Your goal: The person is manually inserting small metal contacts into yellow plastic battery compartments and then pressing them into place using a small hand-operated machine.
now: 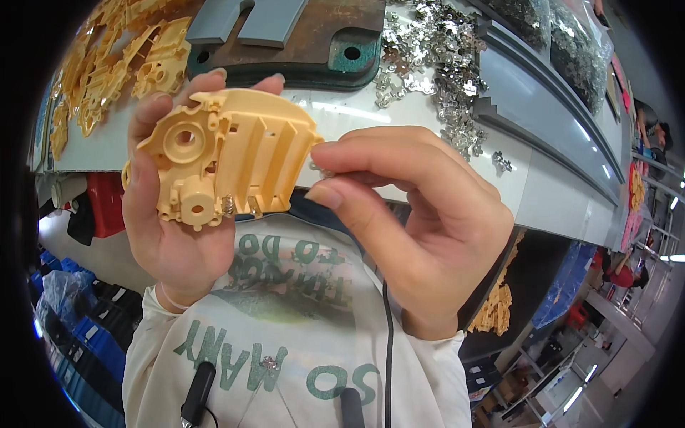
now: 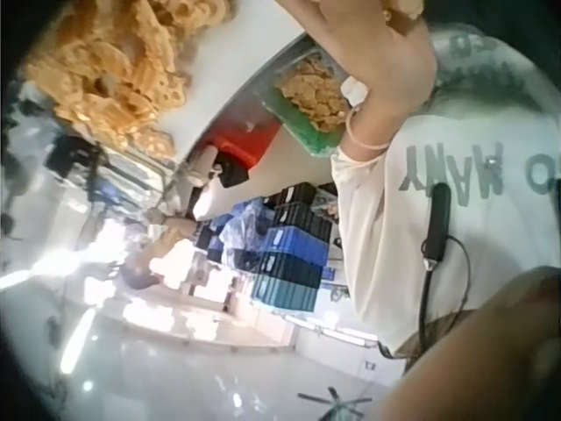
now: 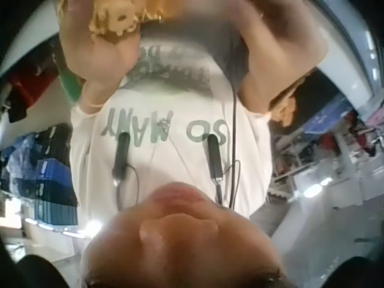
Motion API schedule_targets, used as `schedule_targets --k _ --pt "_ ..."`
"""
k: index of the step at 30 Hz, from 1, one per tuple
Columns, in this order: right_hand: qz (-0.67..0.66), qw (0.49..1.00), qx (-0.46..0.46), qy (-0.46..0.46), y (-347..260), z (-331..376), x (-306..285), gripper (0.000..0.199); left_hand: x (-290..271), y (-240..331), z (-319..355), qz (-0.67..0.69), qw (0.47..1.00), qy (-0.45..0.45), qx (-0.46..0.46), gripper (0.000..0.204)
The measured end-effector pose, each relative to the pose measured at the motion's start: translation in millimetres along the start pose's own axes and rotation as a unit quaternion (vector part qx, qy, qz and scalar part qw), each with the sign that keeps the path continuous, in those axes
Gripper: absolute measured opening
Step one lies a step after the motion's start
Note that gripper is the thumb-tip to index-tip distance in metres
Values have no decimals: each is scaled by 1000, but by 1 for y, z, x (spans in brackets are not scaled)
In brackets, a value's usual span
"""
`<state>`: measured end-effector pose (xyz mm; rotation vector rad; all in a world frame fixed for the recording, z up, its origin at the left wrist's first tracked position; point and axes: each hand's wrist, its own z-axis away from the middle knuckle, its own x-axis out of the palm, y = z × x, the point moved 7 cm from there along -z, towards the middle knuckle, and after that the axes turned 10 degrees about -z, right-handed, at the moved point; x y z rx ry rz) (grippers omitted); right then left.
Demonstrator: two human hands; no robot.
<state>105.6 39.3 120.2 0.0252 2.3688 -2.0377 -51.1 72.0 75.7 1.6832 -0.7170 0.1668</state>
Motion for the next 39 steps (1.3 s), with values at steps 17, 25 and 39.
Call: schedule_targets --k 17,25,39 --pt "-133 980 117 85 29 28 25 12 -8 15 22 21 976 169 134 41" --pt "8 995 50 90 17 30 34 13 -6 24 26 -100 963 174 180 44" --pt "23 996 28 78 14 30 37 15 -4 27 37 -37 953 157 255 46"
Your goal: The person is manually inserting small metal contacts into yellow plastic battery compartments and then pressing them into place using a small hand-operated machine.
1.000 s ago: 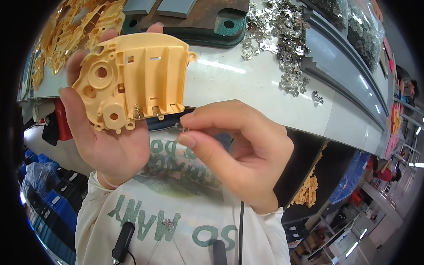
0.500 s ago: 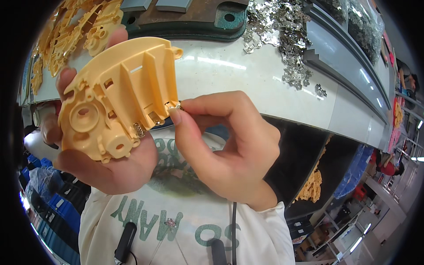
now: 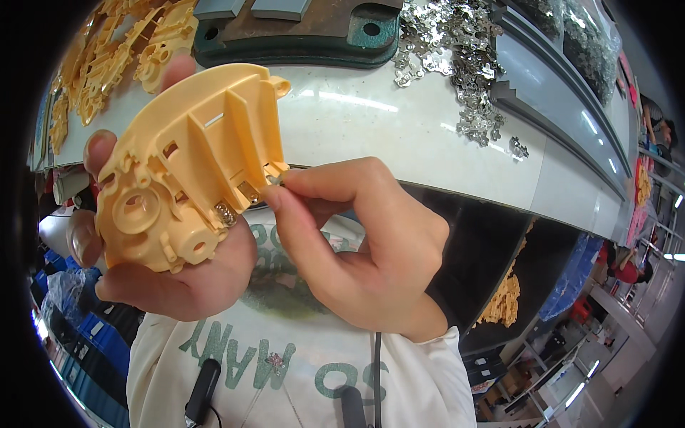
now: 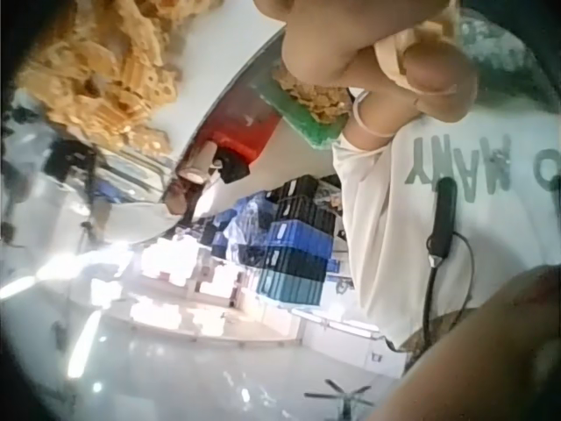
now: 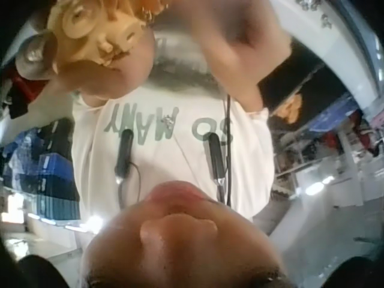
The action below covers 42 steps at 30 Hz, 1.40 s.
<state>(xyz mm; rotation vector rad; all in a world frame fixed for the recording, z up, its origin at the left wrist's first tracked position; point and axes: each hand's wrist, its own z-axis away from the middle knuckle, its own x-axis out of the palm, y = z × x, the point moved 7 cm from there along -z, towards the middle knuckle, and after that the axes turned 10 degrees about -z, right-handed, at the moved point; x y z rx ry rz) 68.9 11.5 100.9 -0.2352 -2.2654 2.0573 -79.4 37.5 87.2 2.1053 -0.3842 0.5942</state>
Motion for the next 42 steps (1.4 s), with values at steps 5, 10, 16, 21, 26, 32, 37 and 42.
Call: schedule_targets --k 5,10,16,21,26,32,37,42 --pt "24 996 -76 -49 -3 -4 2 18 -2 -5 -5 31 999 -34 -3 44" --pt "68 986 -132 -83 -8 -6 0 25 -4 -11 -8 -23 998 -7 -54 41" --pt "229 916 -322 -67 -16 -3 4 33 8 -13 -15 101 986 0 -131 37" --pt "264 877 -396 -65 -16 -3 8 33 -11 -21 -8 43 978 85 -185 39" --pt "327 840 -419 -109 -30 4 15 33 -16 -20 -8 5 977 100 -188 39" --pt "358 823 -429 -108 -37 6 16 35 -13 -12 -11 24 996 24 -79 40" --pt "343 835 -409 -136 -35 4 14 37 -10 -11 -13 2 997 6 -72 41" --pt "364 810 -431 -160 -37 5 18 38 -7 -10 -13 10 998 -2 -57 42"
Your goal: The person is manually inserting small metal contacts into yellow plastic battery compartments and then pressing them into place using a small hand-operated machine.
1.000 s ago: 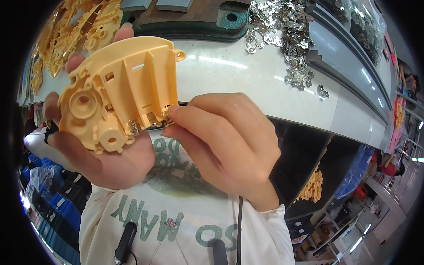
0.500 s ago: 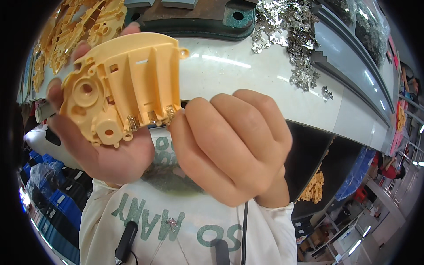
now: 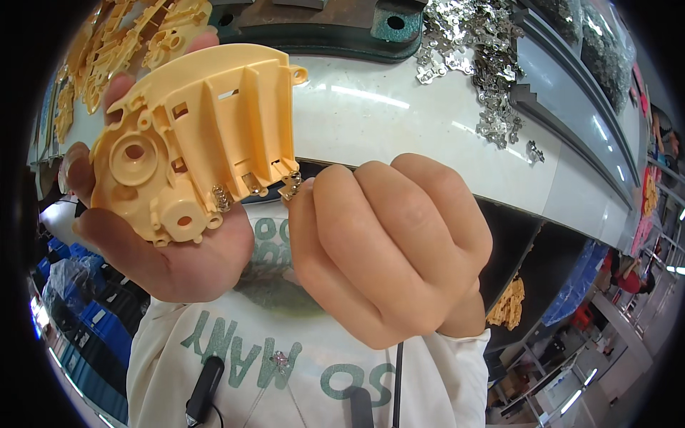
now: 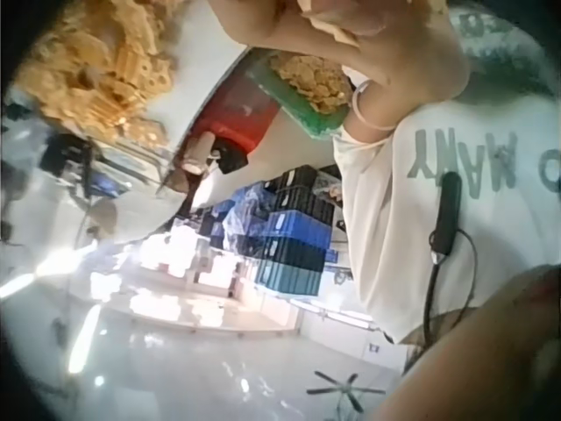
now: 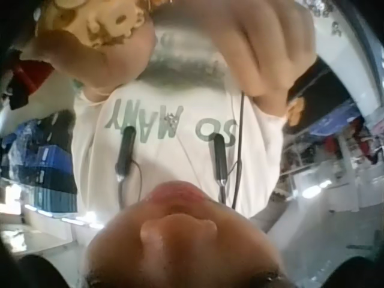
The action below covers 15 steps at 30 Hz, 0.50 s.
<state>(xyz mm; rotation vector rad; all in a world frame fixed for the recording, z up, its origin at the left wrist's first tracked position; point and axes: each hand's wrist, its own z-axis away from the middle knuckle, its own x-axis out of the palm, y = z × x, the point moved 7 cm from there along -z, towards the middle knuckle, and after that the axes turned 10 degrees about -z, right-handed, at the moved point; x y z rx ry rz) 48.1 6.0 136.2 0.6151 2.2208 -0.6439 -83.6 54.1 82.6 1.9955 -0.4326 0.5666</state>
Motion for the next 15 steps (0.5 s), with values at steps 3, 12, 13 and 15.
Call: schedule_targets --k 3,12,13,15 --pt "5 1000 -16 3 1 -1 0 37 -1 -2 -1 2 1000 -4 7 43" --pt "6 1000 2 8 2 -4 4 35 1 -1 -1 -28 999 -32 16 46" --pt "9 1000 6 1 2 -6 5 34 1 -1 0 -26 999 -32 18 47" --pt "13 1000 10 -6 4 -6 7 34 1 -1 0 -19 999 -25 9 47"
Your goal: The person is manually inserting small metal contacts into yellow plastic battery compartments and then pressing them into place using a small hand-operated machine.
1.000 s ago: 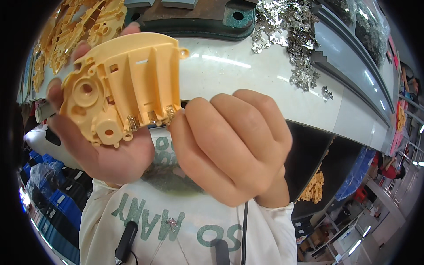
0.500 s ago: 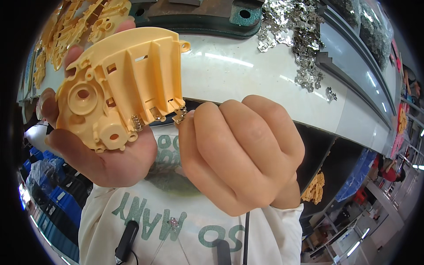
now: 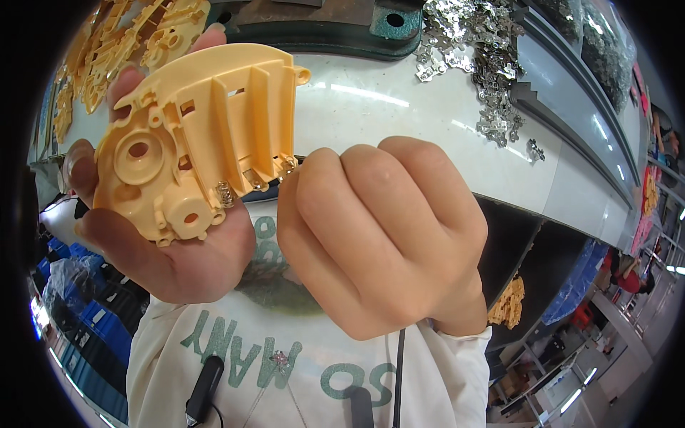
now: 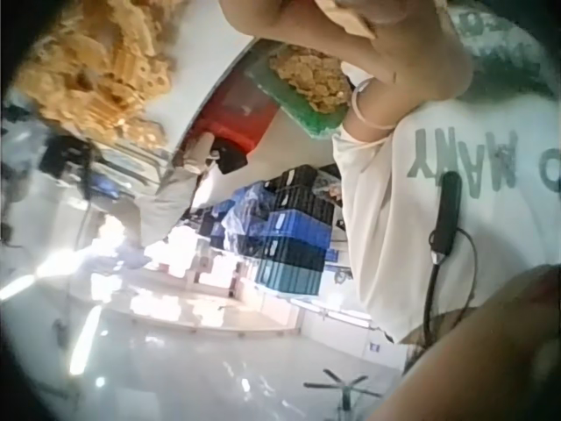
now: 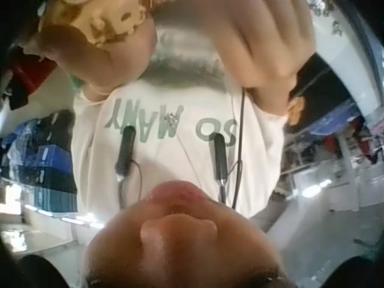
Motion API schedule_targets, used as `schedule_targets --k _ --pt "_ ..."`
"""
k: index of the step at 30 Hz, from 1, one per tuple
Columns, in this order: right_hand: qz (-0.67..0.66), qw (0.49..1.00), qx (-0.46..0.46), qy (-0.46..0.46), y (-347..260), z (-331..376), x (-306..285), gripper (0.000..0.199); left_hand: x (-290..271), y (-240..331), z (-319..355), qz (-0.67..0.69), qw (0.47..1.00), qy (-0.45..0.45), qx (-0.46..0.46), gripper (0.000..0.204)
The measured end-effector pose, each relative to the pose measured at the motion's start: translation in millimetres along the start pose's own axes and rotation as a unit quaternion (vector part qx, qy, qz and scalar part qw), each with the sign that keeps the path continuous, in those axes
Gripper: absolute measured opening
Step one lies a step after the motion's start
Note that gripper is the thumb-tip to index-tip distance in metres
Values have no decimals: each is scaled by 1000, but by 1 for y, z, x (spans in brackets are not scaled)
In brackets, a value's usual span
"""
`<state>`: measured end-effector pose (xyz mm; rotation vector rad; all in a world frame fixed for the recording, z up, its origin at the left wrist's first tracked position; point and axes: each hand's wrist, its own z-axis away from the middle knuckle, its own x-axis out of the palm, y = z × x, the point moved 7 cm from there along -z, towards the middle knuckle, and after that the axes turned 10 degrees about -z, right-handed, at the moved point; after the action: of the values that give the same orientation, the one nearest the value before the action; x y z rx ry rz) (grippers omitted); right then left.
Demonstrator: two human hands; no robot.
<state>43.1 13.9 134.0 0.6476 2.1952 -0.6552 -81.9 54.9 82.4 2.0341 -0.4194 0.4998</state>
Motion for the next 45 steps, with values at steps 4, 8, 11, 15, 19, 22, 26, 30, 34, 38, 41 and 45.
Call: schedule_targets --k 4,8,11,15,19,22,26,30,34,38,41,45 --pt "-13 1000 -5 27 3 0 0 33 -2 -4 0 25 999 21 -30 45" --pt "6 1000 -3 21 0 -3 3 33 -6 -4 2 -14 996 75 -54 41" --pt "8 1000 -5 17 -1 -4 6 32 -6 -4 1 57 994 78 -57 39" --pt "-5 999 16 30 -1 1 9 31 -4 -10 3 -111 985 105 -80 38" --pt "-74 994 46 60 10 7 8 30 -7 -7 1 -29 984 121 -129 37" --pt "-170 975 122 76 15 12 8 27 -5 -12 11 213 914 288 -192 36" --pt "-265 938 193 112 24 19 13 23 -12 -12 5 104 972 131 -162 36" --pt "-245 944 184 125 18 19 11 24 -11 -9 2 44 983 100 -147 34" --pt "-180 965 161 100 10 15 6 25 -12 -6 1 52 988 90 -118 31" --pt "-281 932 202 105 22 21 12 26 -14 -5 1 179 977 36 -107 27" --pt "-272 937 192 107 22 21 10 25 -15 -5 -2 98 990 3 -99 25" --pt "-253 941 173 146 22 22 8 31 -12 -5 -3 76 992 35 -95 27"
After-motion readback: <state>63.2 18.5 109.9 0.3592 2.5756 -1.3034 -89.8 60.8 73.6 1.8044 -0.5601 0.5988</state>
